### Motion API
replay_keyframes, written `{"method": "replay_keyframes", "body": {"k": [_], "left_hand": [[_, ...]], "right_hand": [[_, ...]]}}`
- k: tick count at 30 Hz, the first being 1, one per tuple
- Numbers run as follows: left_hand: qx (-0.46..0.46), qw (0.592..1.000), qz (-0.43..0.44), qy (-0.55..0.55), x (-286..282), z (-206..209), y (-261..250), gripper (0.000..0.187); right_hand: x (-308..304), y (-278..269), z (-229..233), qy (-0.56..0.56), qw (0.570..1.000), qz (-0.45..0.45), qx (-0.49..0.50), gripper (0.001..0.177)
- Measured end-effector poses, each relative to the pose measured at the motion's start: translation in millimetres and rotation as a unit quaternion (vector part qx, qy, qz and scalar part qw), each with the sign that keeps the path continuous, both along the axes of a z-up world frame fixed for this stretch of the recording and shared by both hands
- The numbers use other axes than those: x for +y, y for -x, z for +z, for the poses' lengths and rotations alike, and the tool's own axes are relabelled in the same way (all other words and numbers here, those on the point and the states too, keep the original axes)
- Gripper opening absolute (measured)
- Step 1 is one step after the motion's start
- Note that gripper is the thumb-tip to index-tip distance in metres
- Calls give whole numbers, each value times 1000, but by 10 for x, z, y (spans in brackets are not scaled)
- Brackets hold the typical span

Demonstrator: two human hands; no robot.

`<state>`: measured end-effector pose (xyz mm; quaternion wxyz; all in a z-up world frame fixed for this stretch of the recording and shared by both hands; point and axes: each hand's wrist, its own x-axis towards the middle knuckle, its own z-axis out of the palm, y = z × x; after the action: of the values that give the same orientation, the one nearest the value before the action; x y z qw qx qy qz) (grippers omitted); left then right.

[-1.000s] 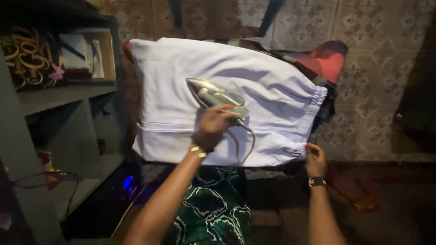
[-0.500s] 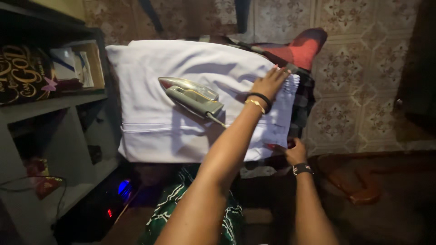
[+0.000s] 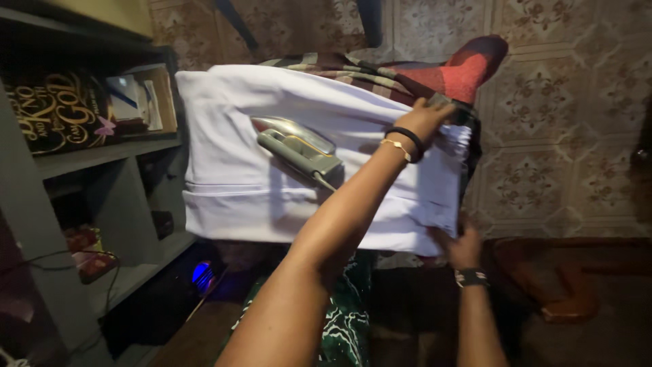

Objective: The person irons a white garment on a padded surface, moving the iron back and forth across different sections and smoothing the fabric with their hands.

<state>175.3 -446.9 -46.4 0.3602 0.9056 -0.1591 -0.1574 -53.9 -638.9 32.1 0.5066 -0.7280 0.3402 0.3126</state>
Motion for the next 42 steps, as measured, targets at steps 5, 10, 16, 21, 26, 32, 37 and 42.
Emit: {"method": "replay_keyframes", "body": {"k": [5,10,16,21,26,32,37,42], "left_hand": [[-96,992,2,85,-546,-27,42,69],[-74,990,10,117,-916,50,127,63],[-61,979,36,190,-570,626,281,66],[-61,937,126,320,366,1632,760,50],[-104,905,321,257,1385,2095,1560,35],[-48,797,590,119,2726,1163,2393,32],[-42,715,695,57,3775,-20,3014,34],[11,670,738,75,4230,-521,3244,39]], "right_hand": [[-775,216,-316,-20,992,-1,-122,38],[-1115,46,-228,99,981,108,-127,40],[-776,-166,9,220,965,132,-53,58],[-285,-391,244,188,915,144,-327,91],[949,-718,563,123,925,176,-315,38],[2268,-1122,810,64,909,280,-304,44],[2699,-1249,615,166,864,375,-292,53],[2903,-1247,271,185,850,404,-282,50]]}}
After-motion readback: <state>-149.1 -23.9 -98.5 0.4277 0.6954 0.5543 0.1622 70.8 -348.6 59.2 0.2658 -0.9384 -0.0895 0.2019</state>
